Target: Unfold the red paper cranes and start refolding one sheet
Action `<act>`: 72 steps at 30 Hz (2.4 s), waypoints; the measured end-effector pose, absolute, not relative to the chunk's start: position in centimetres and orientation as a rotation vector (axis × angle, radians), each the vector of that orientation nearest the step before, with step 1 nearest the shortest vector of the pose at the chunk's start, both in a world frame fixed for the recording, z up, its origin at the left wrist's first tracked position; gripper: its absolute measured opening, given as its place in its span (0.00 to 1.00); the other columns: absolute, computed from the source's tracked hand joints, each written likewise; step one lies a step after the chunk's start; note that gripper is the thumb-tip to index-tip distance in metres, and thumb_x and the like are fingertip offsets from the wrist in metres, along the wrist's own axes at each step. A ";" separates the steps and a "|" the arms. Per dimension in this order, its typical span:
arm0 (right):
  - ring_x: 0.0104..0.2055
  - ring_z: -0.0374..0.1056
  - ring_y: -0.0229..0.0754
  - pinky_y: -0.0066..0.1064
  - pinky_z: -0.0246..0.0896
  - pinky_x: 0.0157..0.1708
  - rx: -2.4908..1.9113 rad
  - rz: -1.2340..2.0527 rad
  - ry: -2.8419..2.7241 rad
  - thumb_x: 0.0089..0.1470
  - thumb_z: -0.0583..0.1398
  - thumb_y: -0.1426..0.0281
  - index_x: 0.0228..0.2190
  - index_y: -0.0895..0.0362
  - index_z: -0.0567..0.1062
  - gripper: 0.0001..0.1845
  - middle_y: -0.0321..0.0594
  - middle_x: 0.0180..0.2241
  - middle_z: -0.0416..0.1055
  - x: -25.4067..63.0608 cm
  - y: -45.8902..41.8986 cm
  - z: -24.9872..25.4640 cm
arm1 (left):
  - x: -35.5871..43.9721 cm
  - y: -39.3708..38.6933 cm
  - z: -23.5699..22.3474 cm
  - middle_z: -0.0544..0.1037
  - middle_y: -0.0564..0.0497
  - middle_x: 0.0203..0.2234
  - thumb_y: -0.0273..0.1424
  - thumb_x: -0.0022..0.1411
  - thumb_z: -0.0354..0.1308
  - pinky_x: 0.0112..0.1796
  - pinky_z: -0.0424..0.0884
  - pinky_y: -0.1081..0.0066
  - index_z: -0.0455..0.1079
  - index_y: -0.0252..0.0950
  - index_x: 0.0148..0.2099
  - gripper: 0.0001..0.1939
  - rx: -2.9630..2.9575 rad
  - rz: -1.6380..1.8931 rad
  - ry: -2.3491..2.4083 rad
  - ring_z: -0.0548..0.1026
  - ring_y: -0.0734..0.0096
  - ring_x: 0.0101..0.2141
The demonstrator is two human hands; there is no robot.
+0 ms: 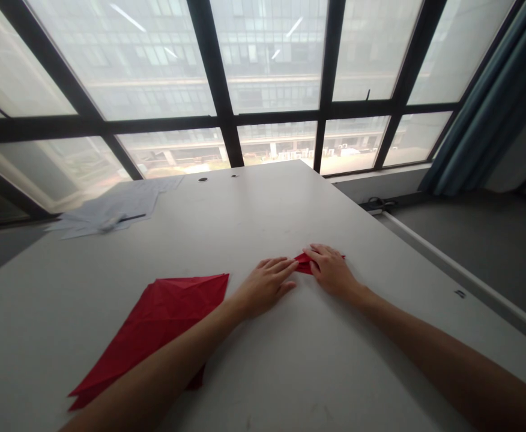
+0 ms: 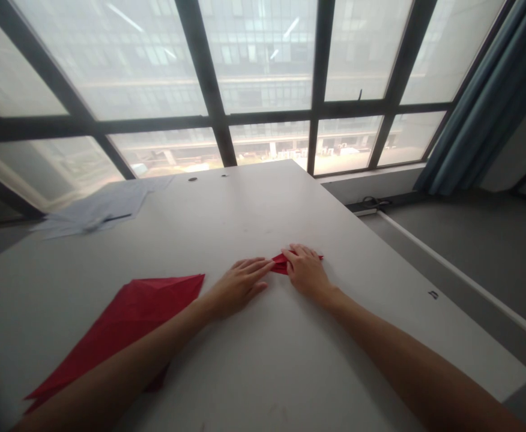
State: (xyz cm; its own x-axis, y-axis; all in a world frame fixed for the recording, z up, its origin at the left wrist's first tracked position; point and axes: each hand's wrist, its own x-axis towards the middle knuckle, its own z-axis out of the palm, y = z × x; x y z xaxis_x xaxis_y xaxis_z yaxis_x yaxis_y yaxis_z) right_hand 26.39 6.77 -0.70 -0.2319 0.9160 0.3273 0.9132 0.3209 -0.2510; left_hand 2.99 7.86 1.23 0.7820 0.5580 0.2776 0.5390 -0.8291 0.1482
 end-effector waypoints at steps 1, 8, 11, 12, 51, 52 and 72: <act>0.58 0.63 0.49 0.42 0.54 0.59 -1.601 -0.003 -2.183 0.63 0.54 0.72 0.52 0.55 0.75 0.19 0.48 0.56 0.69 26.5 6.6 -0.5 | 3.1 7.8 1.1 0.67 0.48 0.63 0.43 0.73 0.44 0.61 0.59 0.56 0.56 0.43 0.69 0.26 2.913 0.440 0.900 0.63 0.60 0.63; 0.47 0.65 0.45 0.36 0.59 0.50 -1.445 0.022 -2.367 0.64 0.55 0.69 0.43 0.52 0.80 0.13 0.45 0.43 0.73 27.3 5.3 1.7 | 2.6 8.3 0.8 0.63 0.47 0.65 0.44 0.73 0.42 0.63 0.53 0.50 0.61 0.44 0.66 0.24 2.950 0.418 1.076 0.54 0.55 0.66; 0.49 0.64 0.46 0.37 0.59 0.50 -1.437 0.005 -2.387 0.63 0.56 0.68 0.39 0.54 0.80 0.11 0.46 0.47 0.71 27.1 4.9 2.1 | 2.8 8.2 0.9 0.65 0.43 0.61 0.45 0.72 0.45 0.61 0.56 0.51 0.63 0.42 0.65 0.24 2.942 0.466 1.126 0.59 0.53 0.63; 0.50 0.63 0.47 0.37 0.59 0.51 -1.439 -0.009 -2.380 0.63 0.57 0.68 0.39 0.56 0.80 0.11 0.47 0.49 0.70 27.0 4.8 2.2 | 2.9 8.1 0.9 0.67 0.43 0.59 0.45 0.72 0.46 0.61 0.58 0.51 0.63 0.42 0.65 0.25 2.931 0.477 1.124 0.62 0.54 0.61; 0.47 0.69 0.43 0.37 0.60 0.51 -1.125 0.225 -2.386 0.57 0.65 0.71 0.39 0.47 0.81 0.09 0.39 0.42 0.76 29.0 6.9 0.8 | 3.4 7.8 1.6 0.79 0.53 0.50 0.31 0.70 0.50 0.60 0.60 0.58 0.76 0.46 0.51 0.15 2.790 0.608 0.846 0.71 0.64 0.54; 0.47 0.69 0.43 0.37 0.60 0.51 -1.129 0.224 -2.384 0.57 0.65 0.70 0.39 0.48 0.81 0.08 0.39 0.42 0.76 29.0 6.9 0.8 | 3.4 7.7 1.7 0.79 0.53 0.50 0.33 0.70 0.51 0.61 0.59 0.57 0.76 0.47 0.51 0.14 2.780 0.600 0.869 0.71 0.64 0.55; 0.45 0.69 0.43 0.36 0.58 0.49 -1.158 0.178 -2.434 0.58 0.64 0.69 0.44 0.48 0.80 0.11 0.39 0.42 0.75 28.4 6.4 1.3 | 3.5 7.2 1.9 0.78 0.50 0.51 0.35 0.65 0.59 0.64 0.51 0.52 0.73 0.43 0.51 0.13 2.828 0.628 0.955 0.69 0.60 0.57</act>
